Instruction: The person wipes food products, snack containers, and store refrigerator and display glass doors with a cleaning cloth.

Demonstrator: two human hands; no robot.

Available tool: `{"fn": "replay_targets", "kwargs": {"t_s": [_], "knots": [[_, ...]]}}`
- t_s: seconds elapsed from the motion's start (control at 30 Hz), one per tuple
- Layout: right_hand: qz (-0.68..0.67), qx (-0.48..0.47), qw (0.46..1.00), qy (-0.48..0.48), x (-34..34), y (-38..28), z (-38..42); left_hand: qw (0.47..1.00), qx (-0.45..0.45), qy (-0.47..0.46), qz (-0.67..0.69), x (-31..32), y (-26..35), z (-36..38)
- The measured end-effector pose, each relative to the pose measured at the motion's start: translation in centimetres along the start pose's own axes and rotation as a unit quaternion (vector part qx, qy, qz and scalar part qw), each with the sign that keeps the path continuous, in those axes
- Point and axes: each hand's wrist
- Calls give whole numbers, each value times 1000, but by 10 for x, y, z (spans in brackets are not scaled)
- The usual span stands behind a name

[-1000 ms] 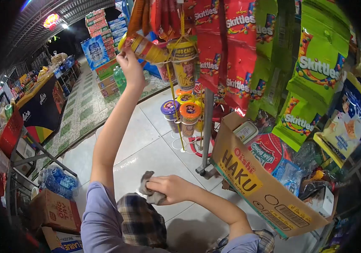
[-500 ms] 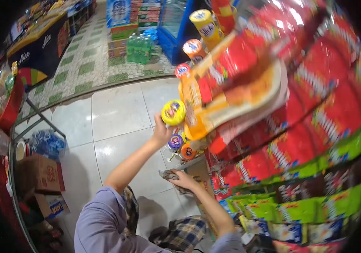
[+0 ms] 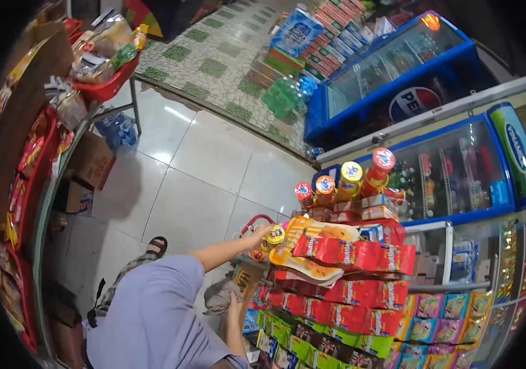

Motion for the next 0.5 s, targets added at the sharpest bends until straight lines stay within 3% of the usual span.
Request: {"fn": "replay_targets", "kwargs": {"t_s": [0.03, 0.07, 0.13, 0.23, 0.33, 0.37, 0.5], "knots": [[0, 10, 1000, 4, -13, -8, 9, 994, -37, 78, -71, 62, 29, 58], [-3, 19, 1000, 10, -24, -13, 20, 997, -5, 46, -66, 42, 16, 27], [-10, 54, 998, 26, -41, -14, 47, 998, -54, 9, -10, 27, 9, 3], [51, 45, 996, 60, -62, 26, 78, 993, -21, -81, -89, -12, -11, -42], [95, 88, 988, 88, -74, 69, 108, 986, -66, -19, -152, -5, -6, -23], [115, 105, 985, 76, -76, 73, 115, 984, -73, -36, -159, -1, -7, -18], [200, 110, 973, 22, -77, 78, 122, 976, 47, 42, -209, 55, -1, 39]]}}
Point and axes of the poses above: each hand's wrist, its own z-axis away from the middle knuckle, its own x-axis out of the palm, y = z × x, and after that the axes turned 8 degrees about z, right-handed
